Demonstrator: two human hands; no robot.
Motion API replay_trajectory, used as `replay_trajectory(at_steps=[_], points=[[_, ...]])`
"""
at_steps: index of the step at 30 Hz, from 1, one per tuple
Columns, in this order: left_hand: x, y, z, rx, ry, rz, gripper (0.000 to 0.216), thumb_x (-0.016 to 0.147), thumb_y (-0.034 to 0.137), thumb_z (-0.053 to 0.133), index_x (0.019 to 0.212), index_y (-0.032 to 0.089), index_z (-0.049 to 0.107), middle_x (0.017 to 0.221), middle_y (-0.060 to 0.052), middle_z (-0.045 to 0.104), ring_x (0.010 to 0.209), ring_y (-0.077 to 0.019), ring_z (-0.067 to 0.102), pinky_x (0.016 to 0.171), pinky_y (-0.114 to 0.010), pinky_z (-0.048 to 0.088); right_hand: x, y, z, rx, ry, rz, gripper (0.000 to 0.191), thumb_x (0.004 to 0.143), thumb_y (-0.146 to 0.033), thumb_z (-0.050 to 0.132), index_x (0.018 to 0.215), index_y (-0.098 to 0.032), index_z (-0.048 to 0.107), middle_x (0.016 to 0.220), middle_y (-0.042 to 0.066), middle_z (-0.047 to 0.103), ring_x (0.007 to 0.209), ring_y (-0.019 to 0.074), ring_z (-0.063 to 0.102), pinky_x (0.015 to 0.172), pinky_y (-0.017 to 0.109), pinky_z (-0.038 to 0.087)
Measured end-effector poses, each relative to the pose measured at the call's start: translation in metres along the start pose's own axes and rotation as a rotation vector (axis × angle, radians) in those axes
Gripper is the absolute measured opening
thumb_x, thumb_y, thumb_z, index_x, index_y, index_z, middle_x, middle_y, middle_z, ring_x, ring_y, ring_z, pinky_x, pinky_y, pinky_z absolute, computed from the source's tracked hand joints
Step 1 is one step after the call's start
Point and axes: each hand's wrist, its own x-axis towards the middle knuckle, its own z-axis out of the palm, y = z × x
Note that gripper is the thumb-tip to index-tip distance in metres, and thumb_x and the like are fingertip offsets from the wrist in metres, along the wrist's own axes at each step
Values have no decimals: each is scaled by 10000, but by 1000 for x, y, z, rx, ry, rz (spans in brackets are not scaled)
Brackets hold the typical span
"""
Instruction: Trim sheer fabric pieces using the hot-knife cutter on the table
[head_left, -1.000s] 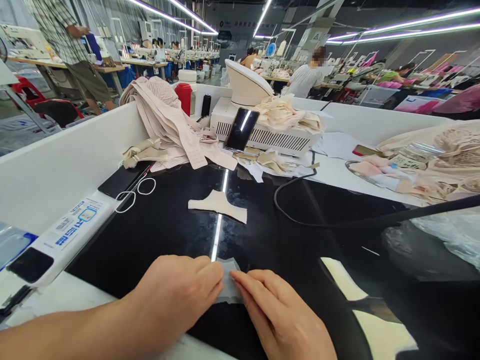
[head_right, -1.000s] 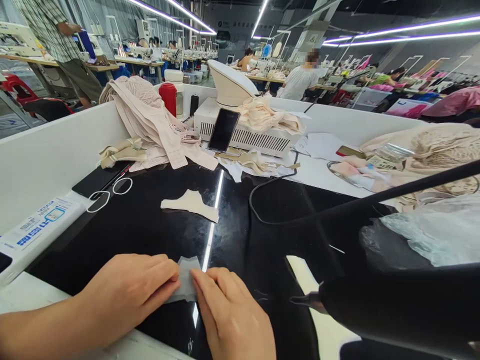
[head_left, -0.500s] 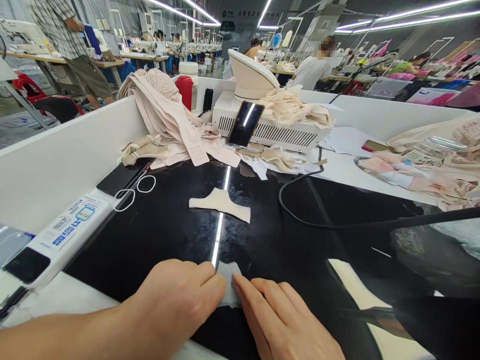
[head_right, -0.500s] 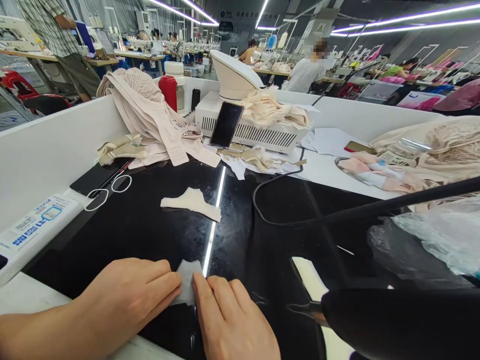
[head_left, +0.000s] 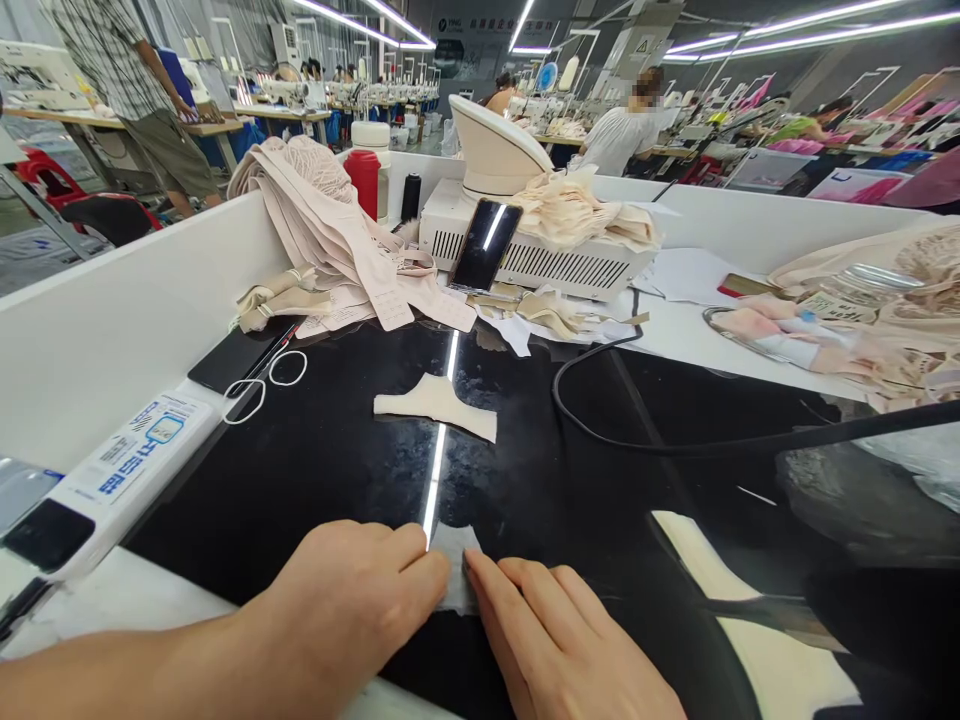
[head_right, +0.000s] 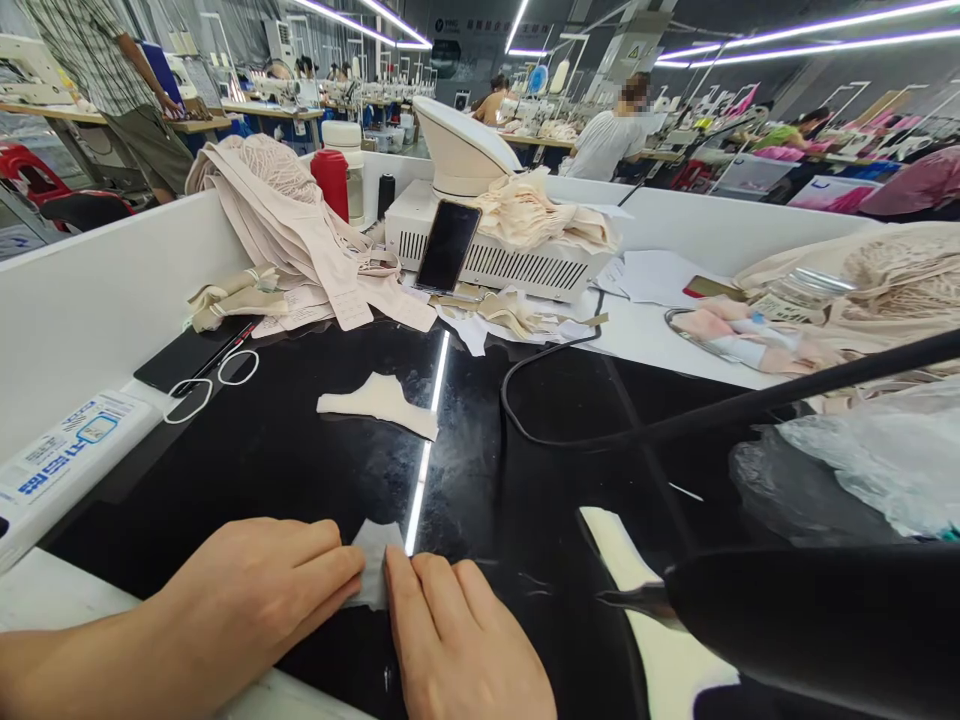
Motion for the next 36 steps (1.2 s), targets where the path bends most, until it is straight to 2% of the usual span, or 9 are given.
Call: replay_trajectory(at_steps=[6, 13, 16, 18, 20, 22, 24, 28, 36], points=[[1, -1, 0, -4, -4, 0, 139, 940, 95, 530, 896, 222, 496, 705, 41, 517, 522, -156, 499, 476, -305, 293, -2, 0, 1, -19, -12, -19, 414, 1019, -63, 291, 1185, -104, 667, 913, 81, 709, 759, 181, 617, 724, 296, 518], [-2, -1, 0, 8, -16, -19, 182, 914, 61, 540, 1010, 215, 546, 724, 39, 536, 526, -163, 522, 465, -306, 323, -5, -4, 3, -73, -20, -18, 364, 960, -46, 392, 1200, -113, 658, 840, 75, 692, 714, 184, 595, 632, 291, 499], [-1, -1, -1, 25, 21, 3, 172, 913, 53, 534, 1006, 193, 573, 737, 23, 556, 559, -172, 541, 477, -308, 381, -7, -5, 6, -86, -54, -38, 361, 955, -57, 416, 1223, -115, 649, 872, 78, 703, 748, 190, 621, 641, 296, 504], [1, -1, -1, 39, 74, 38, 171, 930, 50, 510, 1024, 165, 596, 787, -7, 593, 643, -191, 584, 541, -325, 464, -7, -5, 7, -87, -59, -43, 356, 952, -56, 424, 1224, -114, 647, 888, 78, 707, 773, 195, 633, 675, 304, 514], [2, -2, 0, 28, 114, 90, 202, 961, 59, 480, 1098, 129, 611, 897, -48, 648, 795, -214, 635, 692, -360, 547, -6, -6, 8, -85, -47, -36, 343, 953, -60, 430, 1211, -117, 649, 872, 74, 704, 761, 195, 630, 678, 310, 513], [4, -2, 0, 4, 148, 150, 244, 998, 76, 444, 1178, 94, 607, 1028, -82, 686, 945, -220, 654, 864, -378, 562, -5, -8, 7, -84, -23, -23, 326, 954, -62, 426, 1176, -124, 657, 844, 68, 699, 732, 191, 623, 644, 310, 498], [5, -1, 1, 7, 200, 202, 271, 1030, 90, 396, 1194, 68, 611, 1098, -99, 707, 1017, -210, 660, 952, -363, 547, -3, -10, 7, -84, 5, -12, 325, 950, -52, 409, 1136, -126, 665, 826, 62, 698, 710, 187, 624, 605, 310, 474], [8, 2, 4, 1, 268, 207, 307, 1059, 103, 342, 1110, 83, 644, 1112, -101, 737, 1033, -182, 687, 968, -330, 561, 0, -11, 7, -73, 27, 0, 338, 942, -36, 390, 1120, -117, 665, 804, 52, 687, 699, 188, 621, 600, 317, 463], [9, 1, 8, 5, 246, 213, 266, 1056, 120, 388, 1121, 73, 642, 1106, -108, 751, 1049, -193, 711, 946, -337, 592, -1, -11, 8, -50, 51, 16, 329, 956, -38, 387, 1095, -128, 671, 790, 48, 672, 698, 185, 612, 610, 315, 467]])
